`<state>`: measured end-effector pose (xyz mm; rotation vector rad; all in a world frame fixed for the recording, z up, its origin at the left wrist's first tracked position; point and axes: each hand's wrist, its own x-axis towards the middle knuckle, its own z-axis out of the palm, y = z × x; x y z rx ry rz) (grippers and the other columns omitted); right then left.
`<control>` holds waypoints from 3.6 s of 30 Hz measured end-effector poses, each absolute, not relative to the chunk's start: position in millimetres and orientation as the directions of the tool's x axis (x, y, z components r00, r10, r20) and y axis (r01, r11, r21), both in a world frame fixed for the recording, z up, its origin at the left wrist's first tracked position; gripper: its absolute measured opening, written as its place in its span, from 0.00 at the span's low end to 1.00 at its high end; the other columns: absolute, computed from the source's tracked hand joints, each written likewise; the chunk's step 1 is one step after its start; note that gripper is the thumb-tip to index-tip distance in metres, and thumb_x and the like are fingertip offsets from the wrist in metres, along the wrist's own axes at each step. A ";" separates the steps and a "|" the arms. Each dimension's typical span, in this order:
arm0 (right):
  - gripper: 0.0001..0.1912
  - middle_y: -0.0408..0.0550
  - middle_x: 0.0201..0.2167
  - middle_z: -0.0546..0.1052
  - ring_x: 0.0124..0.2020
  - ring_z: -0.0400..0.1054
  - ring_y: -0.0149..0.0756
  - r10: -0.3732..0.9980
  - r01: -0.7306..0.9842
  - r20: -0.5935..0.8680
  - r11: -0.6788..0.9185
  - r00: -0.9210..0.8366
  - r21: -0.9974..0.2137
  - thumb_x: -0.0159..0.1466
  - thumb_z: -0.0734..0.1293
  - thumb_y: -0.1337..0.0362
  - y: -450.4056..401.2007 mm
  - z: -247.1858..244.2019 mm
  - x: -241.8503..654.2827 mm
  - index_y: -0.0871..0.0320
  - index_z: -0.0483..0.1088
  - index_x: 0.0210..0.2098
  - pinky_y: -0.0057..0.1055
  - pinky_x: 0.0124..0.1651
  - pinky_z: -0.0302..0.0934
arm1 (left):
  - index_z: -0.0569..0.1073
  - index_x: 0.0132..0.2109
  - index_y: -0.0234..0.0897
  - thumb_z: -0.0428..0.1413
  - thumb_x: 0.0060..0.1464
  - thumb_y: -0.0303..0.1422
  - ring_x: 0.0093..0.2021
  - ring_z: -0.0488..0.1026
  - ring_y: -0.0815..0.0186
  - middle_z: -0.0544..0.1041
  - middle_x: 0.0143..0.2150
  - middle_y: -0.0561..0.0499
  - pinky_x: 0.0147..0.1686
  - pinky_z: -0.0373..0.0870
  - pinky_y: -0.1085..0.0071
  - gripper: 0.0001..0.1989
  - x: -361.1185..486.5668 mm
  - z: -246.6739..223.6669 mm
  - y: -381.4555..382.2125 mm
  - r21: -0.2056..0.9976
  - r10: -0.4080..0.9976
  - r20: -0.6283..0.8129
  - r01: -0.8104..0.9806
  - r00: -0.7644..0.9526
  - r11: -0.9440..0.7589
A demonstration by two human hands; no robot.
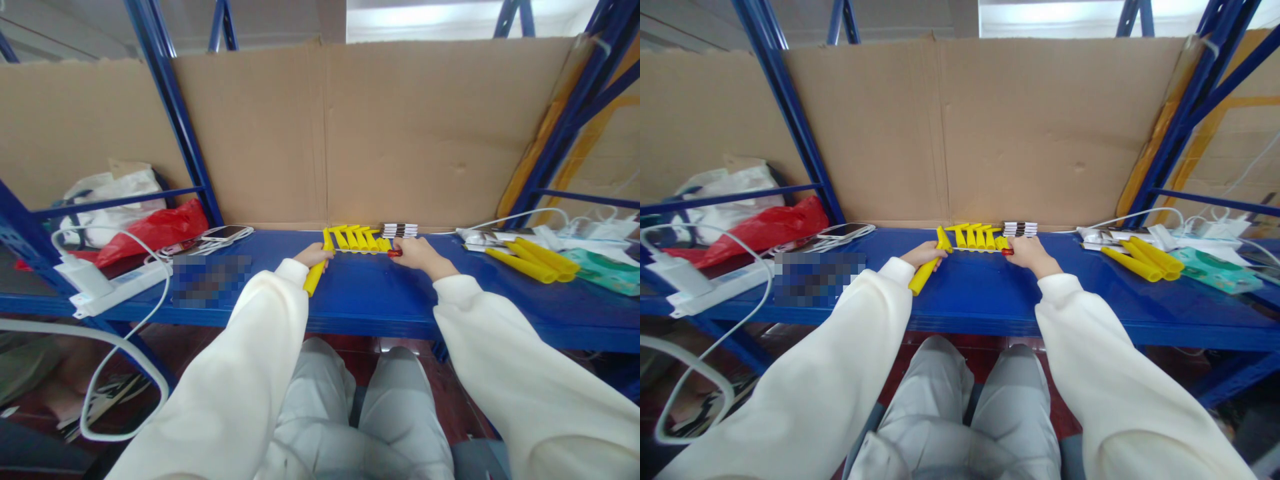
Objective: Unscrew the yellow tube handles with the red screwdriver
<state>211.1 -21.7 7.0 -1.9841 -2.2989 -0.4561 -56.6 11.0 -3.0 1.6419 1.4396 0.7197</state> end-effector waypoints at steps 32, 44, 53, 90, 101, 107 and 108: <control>0.13 0.56 0.42 0.83 0.48 0.76 0.50 0.967 0.983 0.201 0.129 -0.154 0.130 0.63 0.63 0.62 -19.8 8.2 213.0 0.57 0.77 0.43 0.36 0.46 0.60 | 0.69 0.31 0.35 0.54 0.55 0.20 0.16 0.67 0.68 0.65 0.15 0.58 0.23 0.71 0.74 0.07 -57.4 -4.4 13.6 0.861 0.981 -0.095 0.509 0.168 -0.004; 0.15 0.60 0.43 0.83 0.43 0.77 0.48 0.958 0.980 0.249 0.098 -0.140 0.175 0.66 0.65 0.57 -23.0 6.2 208.6 0.59 0.75 0.48 0.33 0.39 0.61 | 0.68 0.32 0.36 0.54 0.55 0.20 0.16 0.68 0.69 0.66 0.15 0.58 0.24 0.71 0.74 0.08 -58.4 -5.8 15.1 0.863 0.982 -0.090 0.506 0.166 -0.006; 0.12 0.53 0.40 0.83 0.45 0.77 0.47 0.959 0.980 0.225 0.144 -0.172 0.135 0.62 0.65 0.61 -21.2 9.5 213.0 0.56 0.77 0.42 0.33 0.42 0.61 | 0.68 0.31 0.36 0.54 0.55 0.19 0.15 0.67 0.69 0.65 0.14 0.59 0.21 0.69 0.76 0.09 -58.1 -4.8 14.7 0.860 0.982 -0.095 0.511 0.164 -0.003; 0.16 0.59 0.45 0.82 0.46 0.76 0.49 0.965 0.983 0.224 0.103 -0.135 0.150 0.63 0.64 0.63 -21.3 5.3 207.8 0.60 0.72 0.50 0.34 0.41 0.60 | 0.69 0.30 0.35 0.54 0.54 0.19 0.16 0.67 0.70 0.66 0.14 0.58 0.24 0.71 0.76 0.08 -57.8 -4.6 13.2 0.846 0.985 -0.082 0.533 0.150 -0.011; 0.14 0.55 0.40 0.82 0.40 0.75 0.44 0.960 0.985 0.228 0.140 -0.161 0.105 0.60 0.66 0.62 -15.0 2.3 214.3 0.57 0.73 0.45 0.32 0.37 0.57 | 0.66 0.28 0.36 0.53 0.56 0.18 0.15 0.66 0.71 0.65 0.14 0.59 0.23 0.70 0.77 0.12 -56.9 -4.2 11.3 0.851 0.985 -0.079 0.525 0.155 -0.014; 0.13 0.54 0.43 0.83 0.44 0.76 0.46 0.966 0.987 0.205 0.142 -0.155 0.076 0.63 0.64 0.61 -15.4 2.8 214.1 0.56 0.75 0.45 0.33 0.41 0.59 | 0.68 0.29 0.36 0.53 0.55 0.19 0.15 0.66 0.70 0.66 0.14 0.58 0.23 0.70 0.76 0.10 -57.6 -5.6 13.0 0.850 0.984 -0.072 0.527 0.160 -0.024; 0.12 0.53 0.43 0.83 0.45 0.76 0.46 0.967 0.986 0.200 0.147 -0.160 0.079 0.63 0.64 0.61 -15.3 2.9 214.5 0.56 0.75 0.43 0.33 0.42 0.59 | 0.68 0.29 0.35 0.52 0.55 0.19 0.15 0.66 0.70 0.66 0.14 0.58 0.23 0.70 0.76 0.10 -57.7 -5.7 13.0 0.849 0.984 -0.071 0.527 0.162 -0.026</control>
